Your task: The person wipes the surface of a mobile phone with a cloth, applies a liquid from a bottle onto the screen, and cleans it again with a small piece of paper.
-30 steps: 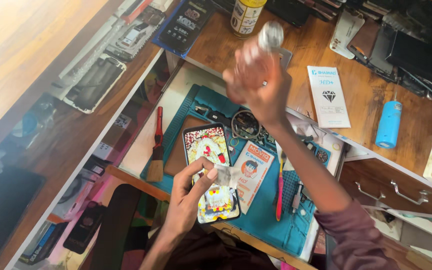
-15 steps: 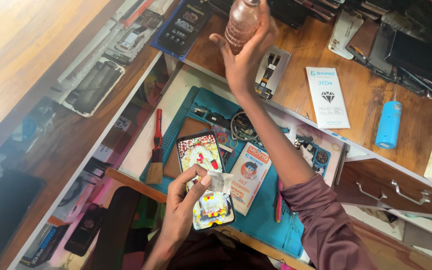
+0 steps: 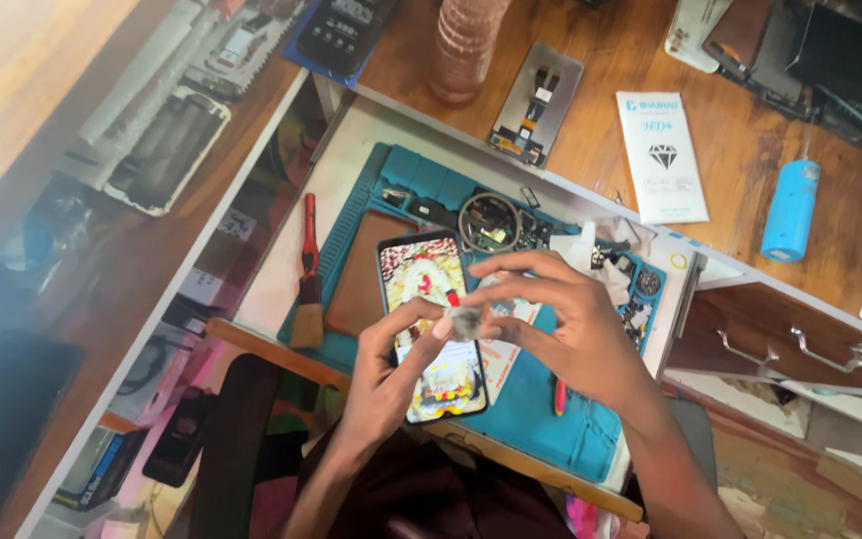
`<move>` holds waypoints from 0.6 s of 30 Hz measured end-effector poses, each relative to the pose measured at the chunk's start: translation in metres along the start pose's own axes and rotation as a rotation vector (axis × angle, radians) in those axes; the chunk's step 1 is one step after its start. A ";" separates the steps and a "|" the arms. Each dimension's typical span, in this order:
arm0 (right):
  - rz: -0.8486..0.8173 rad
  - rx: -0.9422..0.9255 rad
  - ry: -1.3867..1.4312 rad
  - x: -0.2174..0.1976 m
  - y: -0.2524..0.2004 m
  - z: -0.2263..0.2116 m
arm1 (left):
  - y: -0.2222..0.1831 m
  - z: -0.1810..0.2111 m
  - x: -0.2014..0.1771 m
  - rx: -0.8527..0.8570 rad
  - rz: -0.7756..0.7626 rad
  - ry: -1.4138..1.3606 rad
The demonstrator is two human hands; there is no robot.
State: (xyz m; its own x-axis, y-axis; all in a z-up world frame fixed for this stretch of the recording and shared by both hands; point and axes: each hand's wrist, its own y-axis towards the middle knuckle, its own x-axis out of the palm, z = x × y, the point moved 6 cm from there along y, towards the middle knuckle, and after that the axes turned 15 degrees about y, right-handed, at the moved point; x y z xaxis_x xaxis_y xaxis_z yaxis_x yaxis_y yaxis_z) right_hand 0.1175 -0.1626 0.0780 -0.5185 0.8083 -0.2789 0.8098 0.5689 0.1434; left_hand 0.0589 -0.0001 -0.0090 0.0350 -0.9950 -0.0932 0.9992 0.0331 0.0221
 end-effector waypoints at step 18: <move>0.305 0.090 0.574 -0.016 -0.082 0.041 | 0.007 0.008 0.024 0.061 0.014 -0.306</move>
State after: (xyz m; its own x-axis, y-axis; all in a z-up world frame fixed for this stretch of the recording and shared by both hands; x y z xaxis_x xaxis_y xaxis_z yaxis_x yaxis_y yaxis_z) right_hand 0.0705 -0.2282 0.0316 -0.3055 0.8981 0.3163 0.9507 0.3062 0.0489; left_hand 0.0666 -0.0239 -0.0035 0.0321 -0.9768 0.2116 0.9954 0.0504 0.0817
